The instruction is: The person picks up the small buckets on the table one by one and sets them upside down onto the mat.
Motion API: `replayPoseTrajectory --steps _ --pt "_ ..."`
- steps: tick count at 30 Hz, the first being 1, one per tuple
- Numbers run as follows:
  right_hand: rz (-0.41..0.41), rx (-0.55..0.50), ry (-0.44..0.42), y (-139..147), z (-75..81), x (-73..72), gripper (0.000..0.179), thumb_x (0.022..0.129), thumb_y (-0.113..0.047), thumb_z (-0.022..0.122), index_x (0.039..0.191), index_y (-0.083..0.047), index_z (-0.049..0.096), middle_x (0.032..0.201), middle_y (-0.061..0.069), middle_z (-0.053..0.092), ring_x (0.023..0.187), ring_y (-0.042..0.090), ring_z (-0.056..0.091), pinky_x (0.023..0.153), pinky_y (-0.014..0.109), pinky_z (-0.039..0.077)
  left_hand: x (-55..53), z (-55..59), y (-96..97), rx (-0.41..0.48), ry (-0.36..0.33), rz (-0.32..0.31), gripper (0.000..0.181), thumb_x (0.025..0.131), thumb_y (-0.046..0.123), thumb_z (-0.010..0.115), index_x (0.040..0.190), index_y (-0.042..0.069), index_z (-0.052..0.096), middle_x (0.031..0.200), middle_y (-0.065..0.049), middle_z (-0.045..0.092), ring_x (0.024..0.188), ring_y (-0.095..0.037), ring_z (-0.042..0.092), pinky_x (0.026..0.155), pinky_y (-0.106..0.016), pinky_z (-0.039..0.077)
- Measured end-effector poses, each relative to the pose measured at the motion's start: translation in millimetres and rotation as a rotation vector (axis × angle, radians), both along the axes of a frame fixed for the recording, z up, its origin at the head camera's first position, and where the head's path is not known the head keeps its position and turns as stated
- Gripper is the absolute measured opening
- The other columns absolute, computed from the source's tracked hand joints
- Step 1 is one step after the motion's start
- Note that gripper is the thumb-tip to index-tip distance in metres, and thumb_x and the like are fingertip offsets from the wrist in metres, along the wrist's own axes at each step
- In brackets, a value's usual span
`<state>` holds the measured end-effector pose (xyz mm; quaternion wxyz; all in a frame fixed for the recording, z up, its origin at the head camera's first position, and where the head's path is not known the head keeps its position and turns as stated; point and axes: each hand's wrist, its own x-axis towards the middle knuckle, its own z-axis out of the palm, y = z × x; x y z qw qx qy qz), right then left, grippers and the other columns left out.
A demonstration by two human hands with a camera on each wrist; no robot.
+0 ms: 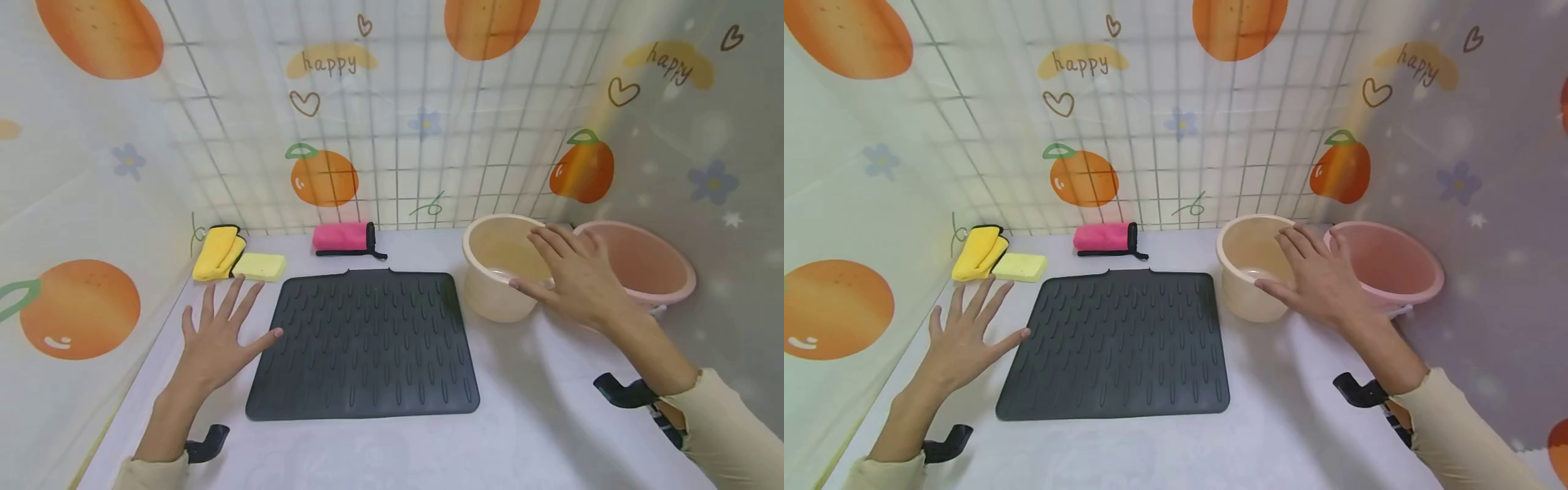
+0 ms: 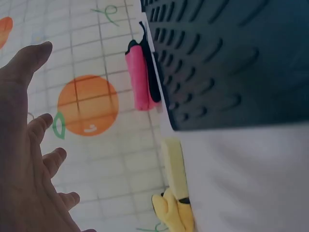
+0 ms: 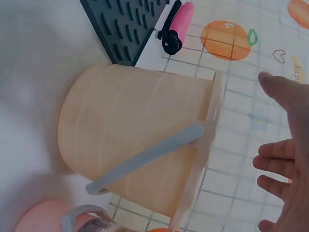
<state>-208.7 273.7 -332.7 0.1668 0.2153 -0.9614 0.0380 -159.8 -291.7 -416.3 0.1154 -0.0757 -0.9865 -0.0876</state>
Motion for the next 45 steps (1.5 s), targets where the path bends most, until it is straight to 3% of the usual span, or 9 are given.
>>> replayPoseTrajectory --steps 6,11,21,32,45 --pt "0.070 -0.037 0.061 -5 -4.3 -1.9 0.078 0.086 -0.051 0.070 0.142 0.000 0.050 0.145 0.019 0.047 0.137 0.038 0.036 0.107 0.069 0.017 -4.0 -5.0 17.2 0.051 -0.007 -0.030 0.093 0.088 0.071 0.054 0.162 0.029 0.015 0.167 -0.008 0.008 0.149 -0.045 -0.005 0.106 -0.078 -0.001" --pt "0.108 -0.074 0.121 -12 -10.2 -4.6 0.071 0.083 -0.044 0.075 0.136 -0.002 0.056 0.137 0.018 0.053 0.131 0.037 0.043 0.101 0.066 0.025 -6.2 -8.6 36.0 0.147 -0.015 -0.064 0.093 0.088 0.067 0.058 0.162 0.030 0.015 0.167 -0.009 0.010 0.148 -0.047 0.001 0.106 -0.077 0.003" --pt "0.101 -0.101 0.112 -30 -21.2 -10.5 0.059 0.084 -0.038 0.078 0.128 -0.002 0.063 0.128 0.018 0.060 0.121 0.037 0.049 0.095 0.061 0.031 -15.5 -19.2 66.6 0.243 -0.053 -0.082 0.093 0.088 0.064 0.062 0.161 0.029 0.017 0.166 -0.011 0.013 0.149 -0.046 0.005 0.108 -0.075 0.005" --pt "0.154 -0.118 0.147 -40 -38.8 -23.3 0.050 0.083 -0.032 0.081 0.118 0.001 0.067 0.118 0.018 0.065 0.112 0.036 0.055 0.094 0.057 0.034 -25.7 -32.5 92.4 0.363 -0.058 -0.133 0.090 0.088 0.066 0.061 0.161 0.035 0.017 0.166 -0.004 0.015 0.150 -0.040 0.010 0.107 -0.076 0.011" --pt "0.199 -0.112 0.204 -43 -50.1 -34.3 0.041 0.079 -0.027 0.085 0.107 -0.001 0.071 0.106 0.014 0.068 0.101 0.033 0.057 0.084 0.054 0.039 -34.5 -34.8 123.2 0.465 -0.055 -0.202 0.085 0.089 0.064 0.062 0.159 0.040 0.020 0.164 0.001 0.020 0.149 -0.032 0.015 0.105 -0.077 0.017"
